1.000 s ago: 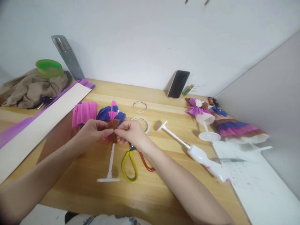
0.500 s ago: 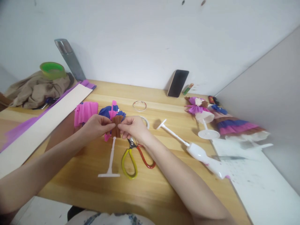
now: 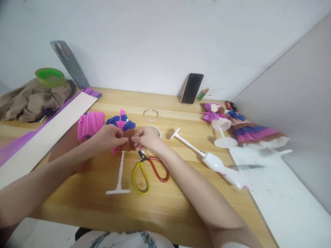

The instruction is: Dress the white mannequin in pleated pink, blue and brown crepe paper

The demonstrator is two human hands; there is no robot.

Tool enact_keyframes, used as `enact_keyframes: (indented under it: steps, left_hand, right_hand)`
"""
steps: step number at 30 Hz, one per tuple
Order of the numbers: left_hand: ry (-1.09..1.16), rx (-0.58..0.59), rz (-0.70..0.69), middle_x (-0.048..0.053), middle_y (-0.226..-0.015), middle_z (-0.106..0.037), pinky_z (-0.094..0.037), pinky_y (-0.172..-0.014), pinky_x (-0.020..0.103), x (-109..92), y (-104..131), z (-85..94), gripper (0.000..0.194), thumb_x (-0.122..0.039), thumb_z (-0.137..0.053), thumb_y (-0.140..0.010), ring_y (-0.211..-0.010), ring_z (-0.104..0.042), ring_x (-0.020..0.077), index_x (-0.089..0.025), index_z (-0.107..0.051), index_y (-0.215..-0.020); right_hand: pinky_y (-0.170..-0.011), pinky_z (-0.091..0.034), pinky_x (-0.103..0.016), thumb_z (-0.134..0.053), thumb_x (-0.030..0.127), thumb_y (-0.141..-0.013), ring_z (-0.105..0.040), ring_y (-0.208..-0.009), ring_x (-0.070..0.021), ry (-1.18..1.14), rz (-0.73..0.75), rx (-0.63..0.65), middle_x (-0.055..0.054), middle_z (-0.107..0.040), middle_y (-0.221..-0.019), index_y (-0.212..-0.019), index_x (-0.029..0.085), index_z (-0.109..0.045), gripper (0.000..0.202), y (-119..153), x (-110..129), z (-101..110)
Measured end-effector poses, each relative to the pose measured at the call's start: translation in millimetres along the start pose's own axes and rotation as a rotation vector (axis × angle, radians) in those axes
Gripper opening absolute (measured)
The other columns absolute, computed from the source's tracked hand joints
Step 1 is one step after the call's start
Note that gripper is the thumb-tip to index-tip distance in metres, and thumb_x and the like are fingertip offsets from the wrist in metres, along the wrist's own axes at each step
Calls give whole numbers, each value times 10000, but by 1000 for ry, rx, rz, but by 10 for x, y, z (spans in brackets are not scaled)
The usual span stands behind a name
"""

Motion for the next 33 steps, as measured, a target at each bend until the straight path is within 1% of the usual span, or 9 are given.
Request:
enact_keyframes:
  steps: [5,9,11,17,23,27,30,32,33]
  left_hand:
    - [-137,56,10,8,-422,-523,-318,-496,269,-125,14,34,306,-255,-522,-721,-480,-494,143,-205,-458,-426]
    - [-205,48,15,29,-450,-554,-338,-521,284,-171,16,51,269,-262,-503,-725,-531,-542,174,-202,-526,-465]
    - [-214,54,17,35,-461,-568,-337,-521,287,-167,8,50,273,-269,-507,-728,-539,-552,181,-205,-515,-463]
    - [-198,64,-7,29,-445,-541,-313,-523,297,-122,-29,48,309,-289,-509,-716,-523,-519,176,-218,-437,-424]
    - [-167,8,-11,-18,-410,-419,-276,-519,293,-76,-62,56,408,-373,-562,-733,-473,-412,140,-223,-361,-412]
    - [-89,-50,9,-43,-401,-311,-253,-515,287,6,-69,85,495,-455,-561,-762,-447,-327,116,-218,-309,-407]
    - [-68,-108,45,-53,-414,-229,-236,-515,287,148,-55,120,515,-481,-511,-804,-434,-267,105,-215,-297,-418]
    - [-67,-127,86,-47,-414,-271,-247,-515,286,266,-37,131,513,-528,-481,-823,-433,-303,113,-213,-365,-435]
    - [-68,-120,109,-37,-421,-330,-257,-515,287,321,-26,127,513,-556,-461,-830,-437,-346,123,-211,-411,-455]
  right_hand:
    - [-313,-413,-123,-679,98,-766,-597,-353,-89,6,-43,7,26,-598,-414,-487,153,-554,310,-33,-29,13]
    - [-319,-429,-127,-660,86,-788,-602,-354,-95,28,-70,10,23,-586,-399,-469,152,-538,348,-35,-26,14]
    - [-320,-434,-130,-656,78,-790,-596,-349,-94,45,-76,10,21,-587,-402,-469,150,-543,347,-33,-28,5]
    - [-309,-428,-138,-629,40,-787,-590,-352,-92,70,-69,4,22,-605,-437,-471,156,-544,347,-24,-30,-36]
    - [-340,-459,-157,-610,42,-801,-616,-385,-117,42,-72,14,8,-611,-438,-486,161,-544,343,-17,-22,-59]
    - [-345,-469,-153,-608,74,-822,-625,-392,-114,23,-83,12,3,-620,-455,-492,160,-539,348,-32,-42,-59]
    - [-333,-460,-143,-604,100,-845,-618,-384,-103,11,-98,10,0,-629,-470,-507,153,-549,346,-38,-45,-58]
    - [-327,-457,-143,-601,133,-866,-613,-378,-101,2,-115,7,-4,-626,-466,-518,150,-549,353,-32,-35,-61]
    - [-325,-458,-146,-597,156,-879,-611,-375,-102,-2,-124,6,-5,-624,-464,-522,151,-546,361,-27,-27,-65]
Point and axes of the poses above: each hand's wrist, its own y-axis away from the middle knuckle, its own z-axis out of the back of the hand, x = y × z, the point moved 2 cm from there along -y, towards the middle knuckle
